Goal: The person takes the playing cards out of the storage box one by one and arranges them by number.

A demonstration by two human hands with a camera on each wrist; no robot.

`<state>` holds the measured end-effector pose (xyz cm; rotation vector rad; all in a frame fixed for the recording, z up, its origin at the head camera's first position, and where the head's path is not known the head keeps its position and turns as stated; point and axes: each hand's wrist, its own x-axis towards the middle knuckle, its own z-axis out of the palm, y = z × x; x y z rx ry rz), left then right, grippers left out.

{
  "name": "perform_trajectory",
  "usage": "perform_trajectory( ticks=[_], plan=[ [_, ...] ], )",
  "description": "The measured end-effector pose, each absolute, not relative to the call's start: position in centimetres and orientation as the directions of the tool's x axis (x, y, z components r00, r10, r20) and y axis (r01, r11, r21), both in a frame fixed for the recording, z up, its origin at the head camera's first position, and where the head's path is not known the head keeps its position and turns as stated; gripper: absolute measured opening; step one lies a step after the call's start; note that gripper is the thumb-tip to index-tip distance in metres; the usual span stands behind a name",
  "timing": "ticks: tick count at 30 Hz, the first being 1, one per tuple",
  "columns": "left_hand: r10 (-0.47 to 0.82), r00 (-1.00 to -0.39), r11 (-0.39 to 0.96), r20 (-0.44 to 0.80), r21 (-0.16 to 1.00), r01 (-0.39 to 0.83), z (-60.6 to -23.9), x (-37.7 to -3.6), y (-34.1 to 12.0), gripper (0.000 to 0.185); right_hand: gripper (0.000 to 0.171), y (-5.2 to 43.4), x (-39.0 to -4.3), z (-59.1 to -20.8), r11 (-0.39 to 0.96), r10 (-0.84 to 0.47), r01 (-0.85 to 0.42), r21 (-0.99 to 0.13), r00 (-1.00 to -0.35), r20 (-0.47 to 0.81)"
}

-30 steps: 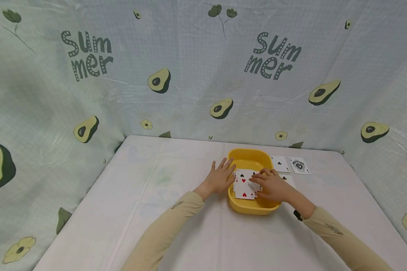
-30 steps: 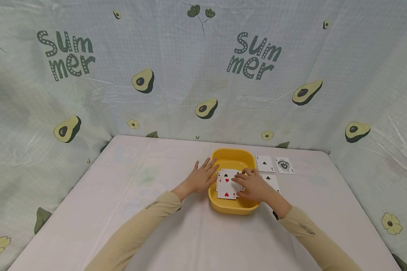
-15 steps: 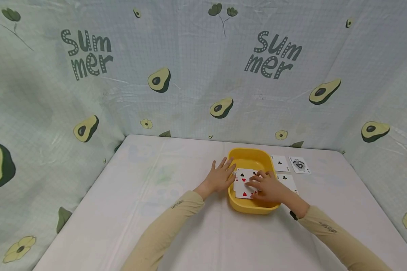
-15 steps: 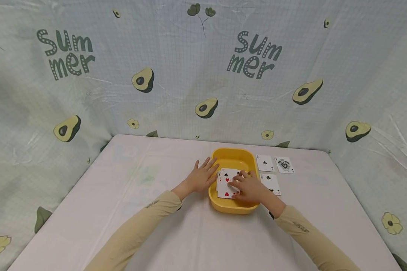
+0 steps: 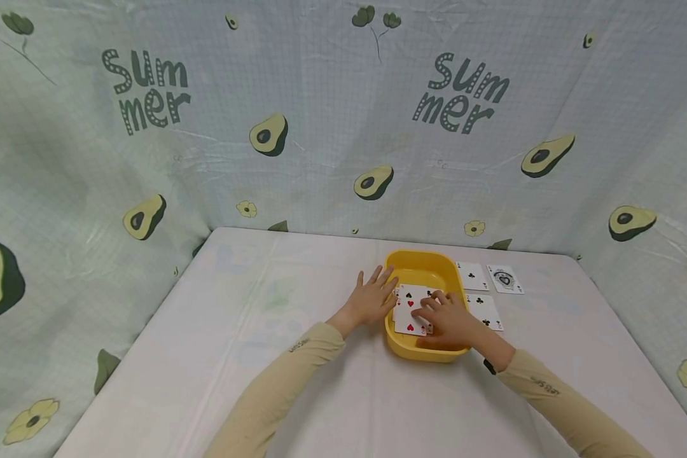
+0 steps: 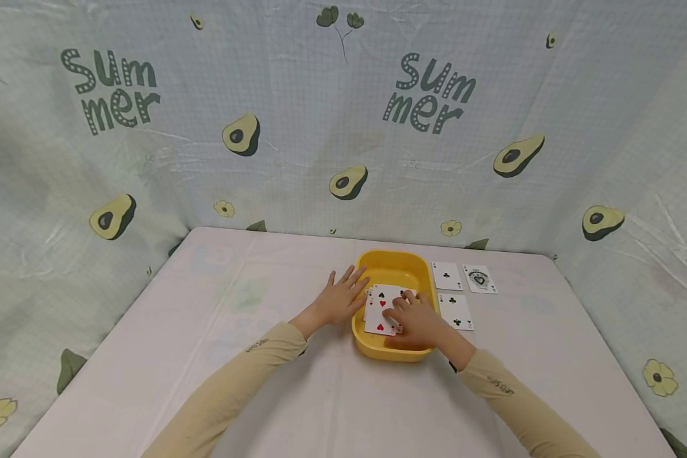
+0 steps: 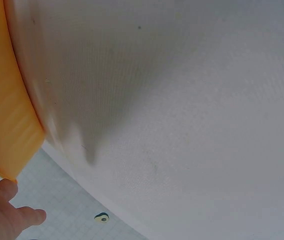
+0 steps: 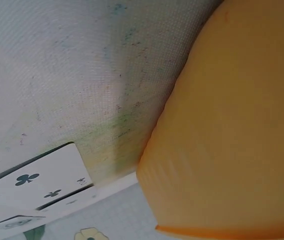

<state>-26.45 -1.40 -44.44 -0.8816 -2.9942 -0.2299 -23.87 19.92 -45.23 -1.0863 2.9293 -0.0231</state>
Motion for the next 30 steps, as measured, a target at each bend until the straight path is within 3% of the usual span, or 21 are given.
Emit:
perform_trajectory(
  ticks=[11,30],
  plan=[
    [0.542,-0.839,0.826,0.055,0.148,0.543,-44.32,-26.43,-1.45,0.049,0.045,19.56,-23.84,-45.42,0.797,-0.604,-0.603,-0.032,-0.796,-0.036],
    [0.538,-0.841,0.826,0.061,0.158,0.541,-44.55,-26.49,-1.43,0.048,0.044,19.41,-24.13,-45.44,0.819,-0.573,-0.566,-0.099,-0.816,-0.075]
  ],
)
